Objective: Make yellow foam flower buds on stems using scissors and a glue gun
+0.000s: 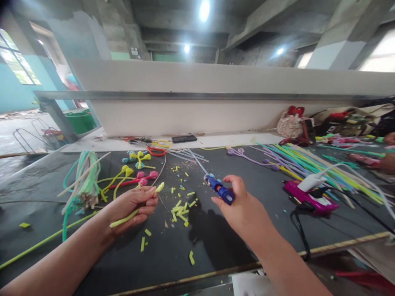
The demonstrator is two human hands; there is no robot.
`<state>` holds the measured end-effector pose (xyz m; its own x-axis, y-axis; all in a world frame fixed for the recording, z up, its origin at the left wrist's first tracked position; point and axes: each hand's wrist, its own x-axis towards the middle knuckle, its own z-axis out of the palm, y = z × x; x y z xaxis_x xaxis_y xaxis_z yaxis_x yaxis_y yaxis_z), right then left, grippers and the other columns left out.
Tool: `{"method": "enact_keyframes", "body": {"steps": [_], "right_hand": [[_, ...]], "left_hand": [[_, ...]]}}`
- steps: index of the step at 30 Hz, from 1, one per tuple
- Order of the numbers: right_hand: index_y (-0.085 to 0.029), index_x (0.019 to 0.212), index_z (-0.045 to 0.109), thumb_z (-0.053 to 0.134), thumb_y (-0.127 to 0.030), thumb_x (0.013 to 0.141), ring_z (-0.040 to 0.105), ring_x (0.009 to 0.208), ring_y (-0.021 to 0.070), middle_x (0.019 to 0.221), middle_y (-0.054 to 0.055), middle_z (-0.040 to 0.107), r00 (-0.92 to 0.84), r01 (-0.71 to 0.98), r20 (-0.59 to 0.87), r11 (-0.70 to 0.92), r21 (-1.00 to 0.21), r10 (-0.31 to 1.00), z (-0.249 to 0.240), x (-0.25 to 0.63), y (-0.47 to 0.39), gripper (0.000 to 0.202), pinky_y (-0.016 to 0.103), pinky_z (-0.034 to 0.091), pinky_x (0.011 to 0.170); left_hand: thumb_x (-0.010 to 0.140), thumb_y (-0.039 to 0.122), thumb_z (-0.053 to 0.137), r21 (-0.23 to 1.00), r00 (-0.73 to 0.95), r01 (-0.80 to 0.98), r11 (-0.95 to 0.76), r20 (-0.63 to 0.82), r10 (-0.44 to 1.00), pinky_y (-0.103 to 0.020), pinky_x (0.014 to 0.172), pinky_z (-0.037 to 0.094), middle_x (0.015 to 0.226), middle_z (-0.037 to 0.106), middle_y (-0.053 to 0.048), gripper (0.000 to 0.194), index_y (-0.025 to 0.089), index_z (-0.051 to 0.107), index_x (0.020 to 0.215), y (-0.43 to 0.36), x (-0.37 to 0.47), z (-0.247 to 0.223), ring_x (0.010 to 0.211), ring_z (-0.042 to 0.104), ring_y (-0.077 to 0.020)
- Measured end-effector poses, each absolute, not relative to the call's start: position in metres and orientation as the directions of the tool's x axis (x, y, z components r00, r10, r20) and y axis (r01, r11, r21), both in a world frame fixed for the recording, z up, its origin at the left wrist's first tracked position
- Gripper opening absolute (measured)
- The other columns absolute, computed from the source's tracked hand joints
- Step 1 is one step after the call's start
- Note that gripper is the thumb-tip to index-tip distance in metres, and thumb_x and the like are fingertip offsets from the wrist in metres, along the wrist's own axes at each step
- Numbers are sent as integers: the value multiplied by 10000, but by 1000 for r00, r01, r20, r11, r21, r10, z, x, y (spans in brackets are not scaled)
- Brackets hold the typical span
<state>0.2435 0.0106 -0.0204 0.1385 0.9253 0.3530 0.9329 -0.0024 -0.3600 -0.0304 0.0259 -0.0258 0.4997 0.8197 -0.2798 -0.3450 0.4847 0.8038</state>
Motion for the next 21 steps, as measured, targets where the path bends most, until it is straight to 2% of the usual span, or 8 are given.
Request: {"method": "enact_keyframes", "body": {"steps": [3, 5, 8, 11, 14, 16, 19, 21], "right_hand": [[-221, 1281, 327, 554, -512, 756, 671, 699, 310, 971, 106, 683, 106, 988, 334, -61, -142, 937, -29, 264, 22, 641, 343, 444, 517], [-204, 1384, 196, 484, -570, 784, 664, 800, 340, 1167, 157, 604, 74, 997, 322, -63, -46, 944, -34, 274, 27, 759, 374, 460, 547], [-150, 1440, 41, 407, -608, 804, 647, 851, 365, 1309, 224, 465, 56, 996, 270, -72, 51, 961, -41, 288, 34, 865, 427, 476, 620], [-127, 1447, -14, 415, -605, 797, 617, 916, 381, 1314, 236, 443, 57, 994, 181, -72, 79, 982, -41, 303, 36, 914, 470, 469, 687], [-177, 1445, 132, 545, -562, 729, 488, 1089, 426, 1390, 178, 386, 40, 990, 246, -72, 123, 968, -32, 304, 29, 912, 531, 429, 749], [-236, 1369, 352, 593, -474, 733, 460, 1106, 409, 1381, 116, 423, 5, 992, 374, -52, 117, 928, -24, 288, 23, 721, 532, 396, 790], [-254, 1056, 627, 496, -234, 847, 524, 1053, 253, 1125, 57, 640, -195, 970, 388, 235, -59, 901, -22, 246, 23, 247, 404, 364, 847], [-266, 927, 663, 491, -182, 851, 558, 992, 204, 1009, 20, 684, -269, 931, 301, 327, -162, 915, -26, 217, 31, 206, 371, 343, 847]], "left_hand": [[841, 240, 525, 811, 509, -344, 474, -263, 820, -100, 293, 227, 621, 386, 41, 180, 152, 451, 702, 27, -31, -27, 396, 273, -10], [846, 249, 520, 812, 513, -342, 472, -260, 818, -101, 298, 209, 632, 387, 38, 188, 152, 445, 703, 29, -32, -28, 406, 276, -11], [840, 263, 533, 825, 501, -327, 460, -261, 825, -104, 308, 183, 640, 389, 39, 207, 155, 429, 697, 29, -32, -29, 413, 272, -9], [826, 277, 559, 847, 498, -279, 453, -276, 822, -105, 331, 202, 655, 408, 38, 215, 157, 425, 708, 28, -32, -30, 424, 288, -7], [813, 286, 577, 869, 509, -243, 431, -264, 819, -122, 367, 269, 665, 431, 33, 221, 155, 432, 709, 26, -30, -32, 445, 321, -15], [799, 287, 595, 877, 506, -241, 416, -252, 825, -135, 394, 306, 660, 439, 30, 224, 154, 439, 708, 26, -28, -33, 465, 344, -24], [768, 293, 631, 875, 508, -234, 423, -261, 821, -128, 392, 271, 655, 452, 26, 240, 146, 454, 702, 26, -25, -34, 477, 346, -25], [750, 302, 650, 878, 507, -221, 425, -269, 819, -119, 378, 216, 647, 454, 25, 255, 139, 463, 689, 26, -23, -33, 473, 328, -20]]}}
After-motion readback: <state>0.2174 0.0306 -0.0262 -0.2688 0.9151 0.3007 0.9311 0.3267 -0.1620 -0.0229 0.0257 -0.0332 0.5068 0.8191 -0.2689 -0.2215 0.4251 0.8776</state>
